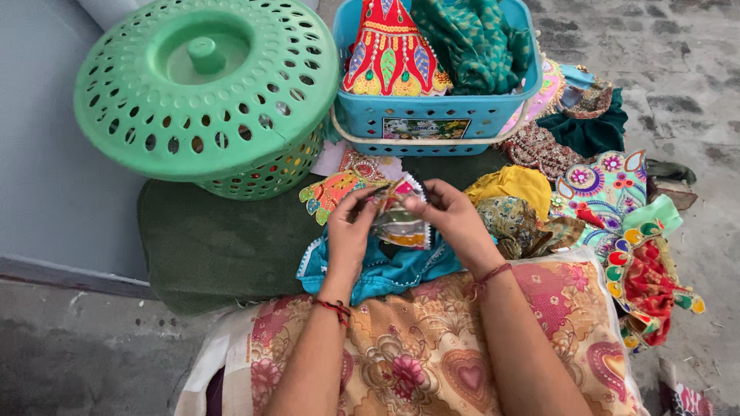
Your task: The person folds several small, colorful fabric items and places them into a blue plastic basket. The person then unfolds a yellow cloth, folds it, and places it in the basket.
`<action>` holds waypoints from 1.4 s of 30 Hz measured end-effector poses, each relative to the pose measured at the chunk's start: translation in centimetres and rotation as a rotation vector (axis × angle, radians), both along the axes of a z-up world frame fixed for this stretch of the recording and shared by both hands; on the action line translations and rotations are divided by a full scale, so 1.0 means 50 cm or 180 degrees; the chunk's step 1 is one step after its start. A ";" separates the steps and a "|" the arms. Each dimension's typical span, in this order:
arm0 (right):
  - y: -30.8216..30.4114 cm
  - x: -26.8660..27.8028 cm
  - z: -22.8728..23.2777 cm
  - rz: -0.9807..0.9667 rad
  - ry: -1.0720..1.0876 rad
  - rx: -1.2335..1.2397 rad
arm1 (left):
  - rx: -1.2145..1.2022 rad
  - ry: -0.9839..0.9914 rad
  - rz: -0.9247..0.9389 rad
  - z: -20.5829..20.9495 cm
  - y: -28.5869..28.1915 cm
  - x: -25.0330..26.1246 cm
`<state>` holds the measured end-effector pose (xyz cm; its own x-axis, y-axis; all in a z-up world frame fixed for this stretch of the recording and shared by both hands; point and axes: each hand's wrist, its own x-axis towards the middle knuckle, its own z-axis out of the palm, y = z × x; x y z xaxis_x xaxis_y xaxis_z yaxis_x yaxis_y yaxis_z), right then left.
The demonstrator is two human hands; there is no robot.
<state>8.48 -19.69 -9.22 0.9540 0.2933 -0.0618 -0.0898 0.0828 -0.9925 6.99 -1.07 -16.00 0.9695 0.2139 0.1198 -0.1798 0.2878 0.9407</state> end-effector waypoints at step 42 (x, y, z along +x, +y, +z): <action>-0.035 0.007 -0.014 -0.0018 0.0970 0.1096 | 0.0097 -0.0378 -0.0592 0.066 -0.023 -0.020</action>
